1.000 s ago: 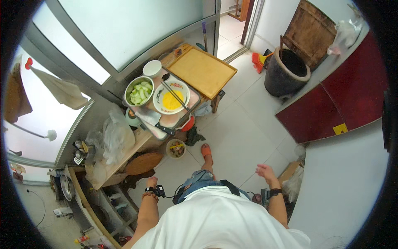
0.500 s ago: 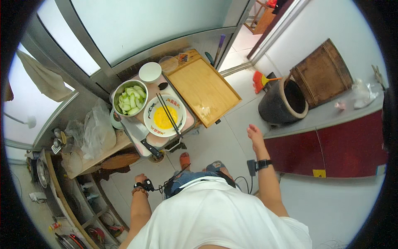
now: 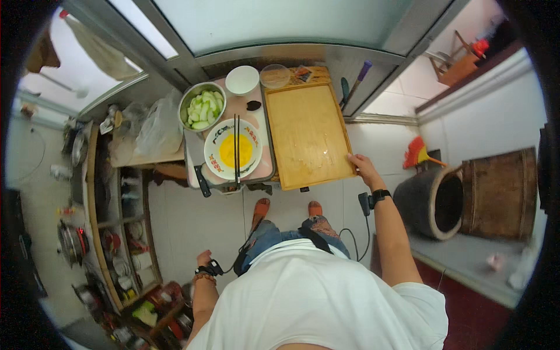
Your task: The person cleans shrimp by hand in a bowl of water in the sink, drains the water, and places a tray and a bag on the counter.
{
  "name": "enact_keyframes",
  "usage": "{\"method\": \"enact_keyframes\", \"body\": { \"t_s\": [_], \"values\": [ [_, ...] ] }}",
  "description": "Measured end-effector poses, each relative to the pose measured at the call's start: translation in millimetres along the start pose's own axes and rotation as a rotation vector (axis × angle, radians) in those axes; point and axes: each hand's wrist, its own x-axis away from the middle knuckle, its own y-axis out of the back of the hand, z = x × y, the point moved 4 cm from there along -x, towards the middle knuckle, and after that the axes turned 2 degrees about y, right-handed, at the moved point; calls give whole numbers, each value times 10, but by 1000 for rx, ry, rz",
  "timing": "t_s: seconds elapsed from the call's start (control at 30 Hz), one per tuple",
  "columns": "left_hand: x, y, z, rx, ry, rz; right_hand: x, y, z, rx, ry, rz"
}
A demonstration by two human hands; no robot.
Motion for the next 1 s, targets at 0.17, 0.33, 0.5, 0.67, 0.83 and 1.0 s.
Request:
{"method": "enact_keyframes", "body": {
  "t_s": [0.17,0.33,0.5,0.67,0.83,1.0],
  "values": [
    [1429,-445,-880,350,125,147,-82,401,-138,352,147,-31],
    [1707,-1278,-152,871,329,3,58,350,-108,-50,238,-16],
    [1610,-914,-482,114,-82,46,321,545,137,-148,328,-2],
    [1174,-932,-228,754,36,-123,1261,460,487,-74,393,16],
    [1324,138,-457,1464,-57,-125,2318,-270,752,-93,397,82],
    [2225,1691,-791,1751,-597,42,2988,-1827,785,-237,351,282]
  ]
}}
